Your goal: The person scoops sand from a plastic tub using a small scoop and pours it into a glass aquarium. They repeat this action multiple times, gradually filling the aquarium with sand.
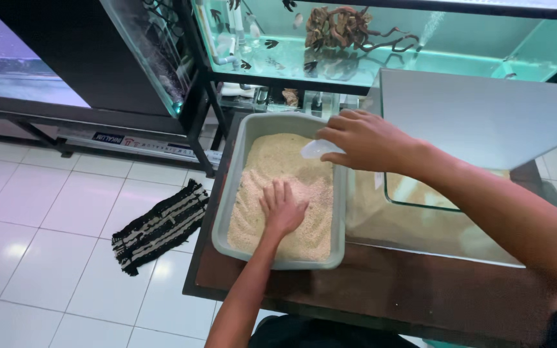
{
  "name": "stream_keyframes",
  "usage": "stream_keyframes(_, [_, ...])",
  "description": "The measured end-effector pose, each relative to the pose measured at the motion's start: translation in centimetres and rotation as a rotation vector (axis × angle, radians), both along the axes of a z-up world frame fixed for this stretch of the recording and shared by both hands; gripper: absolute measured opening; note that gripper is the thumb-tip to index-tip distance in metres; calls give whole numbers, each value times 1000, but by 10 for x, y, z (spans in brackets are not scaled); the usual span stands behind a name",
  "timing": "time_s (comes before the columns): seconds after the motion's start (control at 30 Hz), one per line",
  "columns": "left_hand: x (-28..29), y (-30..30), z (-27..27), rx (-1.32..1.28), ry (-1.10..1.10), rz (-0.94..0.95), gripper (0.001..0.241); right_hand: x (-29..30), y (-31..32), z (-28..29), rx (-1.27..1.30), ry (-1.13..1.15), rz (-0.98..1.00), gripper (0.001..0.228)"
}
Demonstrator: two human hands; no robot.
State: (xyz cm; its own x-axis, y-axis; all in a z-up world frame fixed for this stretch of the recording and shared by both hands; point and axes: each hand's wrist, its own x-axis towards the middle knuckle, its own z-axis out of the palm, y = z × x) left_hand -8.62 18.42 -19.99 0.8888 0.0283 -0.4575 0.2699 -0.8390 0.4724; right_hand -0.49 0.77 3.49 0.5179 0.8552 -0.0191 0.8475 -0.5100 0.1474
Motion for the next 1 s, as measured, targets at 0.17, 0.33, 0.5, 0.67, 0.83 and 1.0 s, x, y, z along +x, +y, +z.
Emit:
stream_keyframes(0.17, [7,-13,-1,109,-130,-85,86,-6,-25,-15,224,188,-144,47])
stream_keyframes(0.33, [37,-18,-13,236,-252,-166,84,-7,-19,-20,264,277,-222,42])
stream_keyframes(0.5, [74,-24,-33,222,-284,-163,78,2,-26,-34,477,222,-277,40])
stream_keyframes(0.67, [108,-30,-55,285,-306,-174,77,1,-22,-31,455,277,-238,40])
stream_keyframes(0.83, [149,-37,-103,402,-399,-250,89,0,-18,-23,457,301,-280,40])
stream_keyframes(1.0, [160,-46,-92,558,-332,-313,91,-1,-17,-16,450,326,-283,44])
